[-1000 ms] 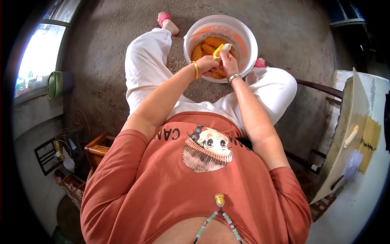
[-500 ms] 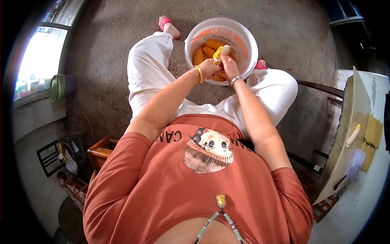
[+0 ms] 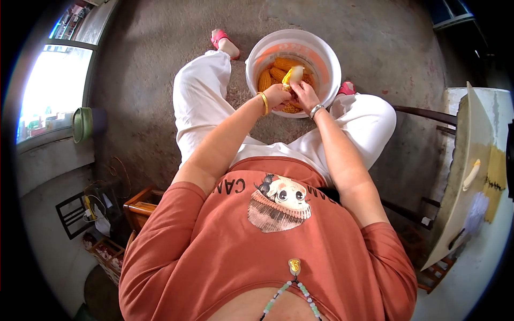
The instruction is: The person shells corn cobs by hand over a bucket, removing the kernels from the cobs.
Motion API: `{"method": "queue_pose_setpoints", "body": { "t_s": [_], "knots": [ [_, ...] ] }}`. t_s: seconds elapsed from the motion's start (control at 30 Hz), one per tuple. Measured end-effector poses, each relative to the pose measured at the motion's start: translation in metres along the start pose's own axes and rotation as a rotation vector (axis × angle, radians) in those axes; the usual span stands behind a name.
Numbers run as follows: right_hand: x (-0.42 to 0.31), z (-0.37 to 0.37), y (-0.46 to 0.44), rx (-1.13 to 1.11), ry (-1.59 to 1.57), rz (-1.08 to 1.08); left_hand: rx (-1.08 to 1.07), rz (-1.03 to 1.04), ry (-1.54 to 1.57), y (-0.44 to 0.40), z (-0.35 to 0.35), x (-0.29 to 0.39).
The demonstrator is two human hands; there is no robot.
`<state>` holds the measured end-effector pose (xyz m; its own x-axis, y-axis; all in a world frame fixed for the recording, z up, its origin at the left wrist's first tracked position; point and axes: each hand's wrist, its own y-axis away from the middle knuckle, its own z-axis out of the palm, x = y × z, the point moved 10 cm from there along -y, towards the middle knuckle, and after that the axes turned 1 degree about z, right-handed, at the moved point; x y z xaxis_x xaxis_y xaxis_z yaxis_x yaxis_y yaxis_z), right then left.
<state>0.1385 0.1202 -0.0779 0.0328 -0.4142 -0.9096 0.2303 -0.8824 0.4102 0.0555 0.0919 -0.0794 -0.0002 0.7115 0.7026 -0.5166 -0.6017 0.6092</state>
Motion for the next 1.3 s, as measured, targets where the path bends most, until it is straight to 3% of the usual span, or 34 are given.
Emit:
{"method": "queue_pose_setpoints", "body": {
  "t_s": [0.13, 0.23, 0.37, 0.57, 0.67, 0.77, 0.87, 1.07, 1.2, 1.3],
  "knots": [
    [0.000, 0.002, 0.001, -0.011, -0.109, 0.067, 0.213, 0.051, -0.250, -0.009, -0.010, 0.000],
    [-0.005, -0.002, -0.002, 0.109, 0.199, -0.017, 0.312, 0.358, -0.423, -0.012, -0.006, 0.014],
    [0.010, -0.007, -0.007, 0.071, 0.165, 0.019, 0.299, 0.238, -0.509, -0.015, -0.006, 0.009],
    [-0.004, 0.003, 0.003, -0.020, 0.032, -0.007, 0.248, 0.075, -0.256, 0.008, 0.000, 0.015],
    [0.017, -0.001, -0.009, -0.027, 0.005, 0.029, 0.250, 0.096, -0.174, 0.007, -0.001, 0.013],
    [0.021, -0.002, -0.007, -0.020, -0.162, 0.114, 0.380, 0.097, -0.461, -0.005, -0.016, 0.008],
    [0.008, -0.002, 0.002, 0.074, -0.189, 0.148, 0.390, 0.226, -0.850, -0.016, -0.011, 0.016],
    [0.021, -0.005, -0.006, 0.124, -0.169, 0.125, 0.306, 0.393, -0.818, -0.042, -0.015, -0.002],
    [0.022, 0.003, -0.006, -0.006, -0.197, 0.083, 0.206, 0.148, -0.472, -0.007, 0.000, 0.011],
    [0.026, 0.008, -0.004, -0.102, -0.227, 0.136, 0.279, 0.006, -0.328, 0.000, -0.008, 0.007]
  ]
}}
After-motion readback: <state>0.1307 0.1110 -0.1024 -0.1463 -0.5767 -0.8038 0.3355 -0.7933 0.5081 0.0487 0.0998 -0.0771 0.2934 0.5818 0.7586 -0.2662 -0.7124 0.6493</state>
